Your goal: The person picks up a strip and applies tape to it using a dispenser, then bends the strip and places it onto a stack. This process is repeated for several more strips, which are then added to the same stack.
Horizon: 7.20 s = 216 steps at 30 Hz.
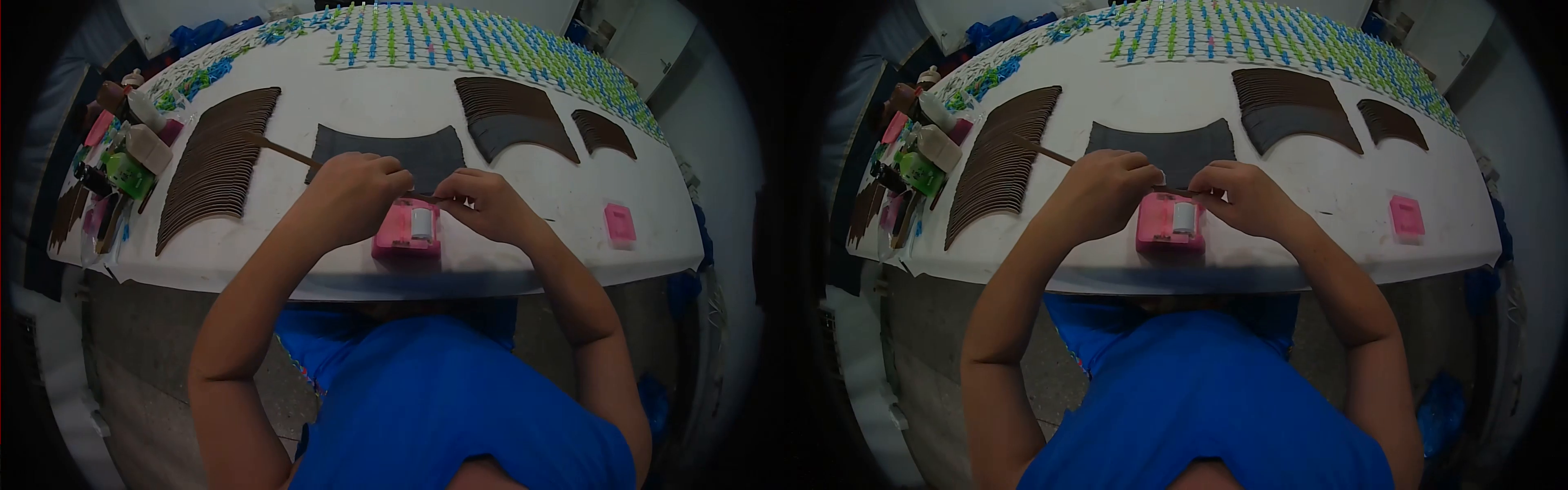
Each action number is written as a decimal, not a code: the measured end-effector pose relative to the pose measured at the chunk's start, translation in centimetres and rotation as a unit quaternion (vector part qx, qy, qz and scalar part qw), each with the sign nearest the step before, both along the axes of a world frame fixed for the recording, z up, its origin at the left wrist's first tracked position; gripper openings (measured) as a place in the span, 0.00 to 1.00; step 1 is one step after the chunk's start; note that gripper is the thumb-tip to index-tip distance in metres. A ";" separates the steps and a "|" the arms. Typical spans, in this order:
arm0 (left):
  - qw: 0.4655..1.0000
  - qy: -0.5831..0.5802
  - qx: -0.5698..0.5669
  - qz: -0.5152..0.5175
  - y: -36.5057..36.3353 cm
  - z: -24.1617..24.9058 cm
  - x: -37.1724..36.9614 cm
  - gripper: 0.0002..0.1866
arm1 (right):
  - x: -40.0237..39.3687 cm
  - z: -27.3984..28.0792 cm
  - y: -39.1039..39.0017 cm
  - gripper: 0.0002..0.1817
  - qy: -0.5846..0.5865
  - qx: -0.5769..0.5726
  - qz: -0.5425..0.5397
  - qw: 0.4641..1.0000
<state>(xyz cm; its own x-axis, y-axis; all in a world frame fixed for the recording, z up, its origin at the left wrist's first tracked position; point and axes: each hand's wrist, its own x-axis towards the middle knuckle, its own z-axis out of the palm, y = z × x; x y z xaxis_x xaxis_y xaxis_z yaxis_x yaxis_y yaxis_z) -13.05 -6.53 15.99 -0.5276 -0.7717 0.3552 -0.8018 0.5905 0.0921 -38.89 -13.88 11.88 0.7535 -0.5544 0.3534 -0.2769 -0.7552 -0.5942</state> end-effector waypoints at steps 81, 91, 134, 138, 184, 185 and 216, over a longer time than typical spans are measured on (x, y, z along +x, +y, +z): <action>0.992 0.102 -0.039 -0.070 -0.8 -8.4 -0.8 0.13 | -16.4 -3.2 0.5 0.10 0.137 -0.094 -0.127 0.978; 0.992 0.092 -0.039 -0.080 -1.4 -7.9 -1.8 0.12 | -18.5 -1.9 1.1 0.09 0.140 -0.144 -0.162 0.966; 0.415 0.779 0.427 -0.197 1.8 -7.8 4.8 0.10 | -8.9 -3.6 1.9 0.07 -0.374 0.620 0.126 0.678; 0.414 0.787 0.413 -0.196 2.2 -8.1 4.5 0.10 | -5.3 -3.7 2.6 0.06 -0.414 0.626 0.164 0.640; 0.381 0.829 0.325 -0.251 1.4 -4.2 -0.6 0.09 | 1.5 0.6 1.7 0.12 -0.483 0.608 0.258 0.575; 0.383 0.828 0.322 -0.251 1.2 -4.6 -1.4 0.09 | 2.0 0.6 1.8 0.13 -0.445 0.626 0.253 0.588; 0.377 0.806 0.409 -0.205 1.2 -5.6 -1.5 0.07 | 1.7 -2.2 2.2 0.12 -0.449 0.686 0.259 0.510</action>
